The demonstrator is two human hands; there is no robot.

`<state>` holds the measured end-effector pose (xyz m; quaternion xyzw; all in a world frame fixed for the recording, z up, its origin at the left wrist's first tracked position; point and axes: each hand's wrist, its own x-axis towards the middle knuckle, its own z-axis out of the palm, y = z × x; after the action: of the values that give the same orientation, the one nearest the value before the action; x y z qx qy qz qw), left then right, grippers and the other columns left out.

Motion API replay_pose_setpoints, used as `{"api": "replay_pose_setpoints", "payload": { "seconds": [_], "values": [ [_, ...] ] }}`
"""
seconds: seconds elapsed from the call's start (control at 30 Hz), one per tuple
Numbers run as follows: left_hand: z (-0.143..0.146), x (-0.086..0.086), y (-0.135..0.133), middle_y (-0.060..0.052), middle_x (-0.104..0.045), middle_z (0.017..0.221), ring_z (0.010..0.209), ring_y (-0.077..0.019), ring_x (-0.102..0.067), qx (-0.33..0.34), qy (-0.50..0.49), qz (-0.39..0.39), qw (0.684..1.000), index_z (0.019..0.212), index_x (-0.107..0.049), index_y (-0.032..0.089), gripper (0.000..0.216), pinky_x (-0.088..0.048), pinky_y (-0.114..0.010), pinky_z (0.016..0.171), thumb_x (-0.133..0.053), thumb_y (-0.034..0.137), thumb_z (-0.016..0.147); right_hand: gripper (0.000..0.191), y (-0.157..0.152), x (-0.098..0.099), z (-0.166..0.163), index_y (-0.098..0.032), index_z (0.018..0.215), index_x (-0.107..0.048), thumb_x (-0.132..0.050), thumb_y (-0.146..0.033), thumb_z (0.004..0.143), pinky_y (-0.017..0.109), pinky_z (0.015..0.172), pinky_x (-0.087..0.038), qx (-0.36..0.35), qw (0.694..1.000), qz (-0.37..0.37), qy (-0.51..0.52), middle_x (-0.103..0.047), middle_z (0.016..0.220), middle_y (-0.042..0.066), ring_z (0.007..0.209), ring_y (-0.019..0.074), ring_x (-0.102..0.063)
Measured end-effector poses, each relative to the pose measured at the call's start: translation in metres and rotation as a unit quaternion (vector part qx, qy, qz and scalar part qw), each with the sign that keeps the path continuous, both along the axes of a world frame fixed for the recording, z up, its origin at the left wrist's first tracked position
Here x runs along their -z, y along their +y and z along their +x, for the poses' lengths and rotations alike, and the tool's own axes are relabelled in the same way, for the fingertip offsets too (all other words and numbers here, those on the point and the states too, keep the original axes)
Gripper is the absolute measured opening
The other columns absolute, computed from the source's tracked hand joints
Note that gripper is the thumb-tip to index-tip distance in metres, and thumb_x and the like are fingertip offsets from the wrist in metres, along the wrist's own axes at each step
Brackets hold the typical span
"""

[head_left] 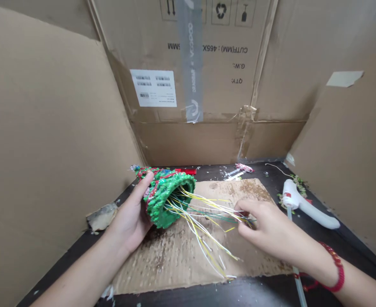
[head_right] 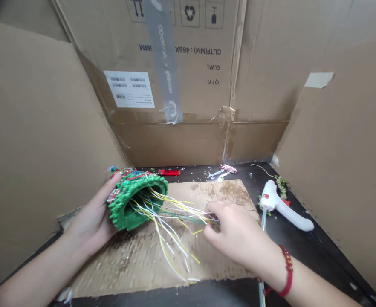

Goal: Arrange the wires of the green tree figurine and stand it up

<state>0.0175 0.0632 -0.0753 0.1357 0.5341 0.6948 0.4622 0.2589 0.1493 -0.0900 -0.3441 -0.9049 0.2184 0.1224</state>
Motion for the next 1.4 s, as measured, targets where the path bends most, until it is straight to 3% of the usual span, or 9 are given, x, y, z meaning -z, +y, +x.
{"api": "replay_pose_setpoints", "payload": {
  "seconds": [0.2, 0.4, 0.7, 0.83, 0.97, 1.03, 1.13, 1.27, 1.4],
  "values": [
    [-0.012, 0.004, 0.003, -0.011, -0.056, 0.098, 0.087, -0.0219, -0.058, -0.010, 0.012, 0.014, 1.000, 0.120, -0.057, 0.021, 0.060, -0.049, -0.034, 0.082, -0.069, 0.051, 0.071, 0.014, -0.009, -0.007, 0.000, -0.015, 0.071, -0.050, -0.052, -0.024, 0.081, 0.022, 0.063, -0.034, -0.126, 0.953, -0.266, 0.074, -0.049, 0.071, -0.001, 0.068, 0.0106, -0.044],
    [-0.015, 0.003, 0.003, -0.009, -0.057, 0.095, 0.083, -0.0203, -0.058, -0.013, -0.003, 0.006, 1.000, 0.121, -0.055, 0.023, 0.062, -0.050, -0.033, 0.079, -0.071, 0.051, 0.069, 0.013, -0.011, -0.008, 0.005, -0.012, 0.072, -0.059, -0.062, -0.022, 0.078, 0.027, 0.083, -0.039, -0.252, 0.898, -0.335, 0.135, -0.054, 0.089, 0.006, 0.087, 0.0144, -0.051],
    [-0.008, 0.000, 0.002, -0.007, -0.058, 0.095, 0.084, -0.0171, -0.059, -0.002, -0.001, 0.005, 1.000, 0.119, -0.057, 0.022, 0.051, -0.049, -0.028, 0.083, -0.067, 0.046, 0.075, 0.061, -0.005, -0.012, 0.017, -0.013, 0.061, -0.043, -0.045, -0.072, 0.075, 0.021, 0.063, -0.042, -0.436, 0.725, -0.532, 0.037, -0.048, 0.070, 0.008, 0.062, 0.0096, -0.045],
    [0.005, 0.001, -0.002, -0.007, -0.059, 0.098, 0.086, -0.0176, -0.059, 0.018, -0.016, -0.013, 1.000, 0.121, -0.055, 0.022, 0.052, -0.050, -0.029, 0.083, -0.069, 0.042, 0.075, 0.039, -0.008, -0.011, 0.014, -0.011, 0.070, -0.054, -0.055, -0.047, 0.084, 0.019, 0.054, -0.042, -0.312, 0.722, -0.575, 0.226, -0.051, 0.064, 0.005, 0.053, 0.0077, -0.049],
    [0.023, 0.006, -0.006, -0.006, -0.059, 0.098, 0.089, -0.0164, -0.058, 0.030, -0.046, -0.007, 0.998, 0.124, -0.054, 0.021, 0.054, -0.048, -0.025, 0.087, -0.067, 0.041, 0.076, 0.023, -0.013, 0.001, -0.002, -0.013, 0.087, -0.059, -0.063, -0.035, 0.082, 0.016, 0.064, -0.044, -0.040, 0.848, -0.426, 0.313, -0.058, 0.078, 0.003, 0.068, 0.0066, -0.055],
    [0.032, 0.009, -0.008, -0.007, -0.059, 0.098, 0.092, -0.0166, -0.058, 0.039, -0.070, -0.012, 0.997, 0.125, -0.053, 0.020, 0.056, -0.047, -0.025, 0.089, -0.066, 0.045, 0.077, 0.030, -0.018, 0.008, -0.009, -0.014, 0.094, -0.058, -0.067, -0.039, 0.078, 0.019, 0.078, -0.044, -0.021, 0.855, -0.421, 0.301, -0.059, 0.093, 0.005, 0.086, 0.0093, -0.056],
    [0.040, 0.013, -0.011, -0.007, -0.059, 0.098, 0.095, -0.0176, -0.057, 0.045, -0.069, -0.006, 0.997, 0.125, -0.054, 0.020, 0.060, -0.046, -0.026, 0.090, -0.066, 0.051, 0.075, 0.036, -0.027, 0.014, -0.015, -0.013, 0.097, -0.056, -0.066, -0.042, 0.078, 0.022, 0.079, -0.046, -0.038, 0.815, -0.512, 0.269, -0.058, 0.097, 0.006, 0.086, 0.0107, -0.058],
    [0.043, 0.017, -0.013, -0.009, -0.059, 0.098, 0.098, -0.0214, -0.056, 0.046, -0.044, -0.003, 0.998, 0.121, -0.057, 0.018, 0.065, -0.047, -0.031, 0.088, -0.061, 0.062, 0.074, 0.040, -0.038, 0.019, -0.019, -0.010, 0.104, -0.051, -0.059, -0.044, 0.083, 0.022, 0.057, -0.047, -0.074, 0.687, -0.686, 0.229, -0.059, 0.091, 0.010, 0.064, 0.0130, -0.063],
    [0.043, 0.018, -0.012, -0.009, -0.059, 0.097, 0.098, -0.0233, -0.056, 0.036, -0.005, -0.008, 0.999, 0.119, -0.058, 0.018, 0.064, -0.048, -0.033, 0.085, -0.061, 0.062, 0.073, 0.033, -0.038, 0.019, -0.019, -0.007, 0.101, -0.055, -0.059, -0.034, 0.082, 0.015, 0.040, -0.034, -0.095, 0.622, -0.743, 0.229, -0.060, 0.072, 0.008, 0.044, 0.0066, -0.052]
  ]
}}
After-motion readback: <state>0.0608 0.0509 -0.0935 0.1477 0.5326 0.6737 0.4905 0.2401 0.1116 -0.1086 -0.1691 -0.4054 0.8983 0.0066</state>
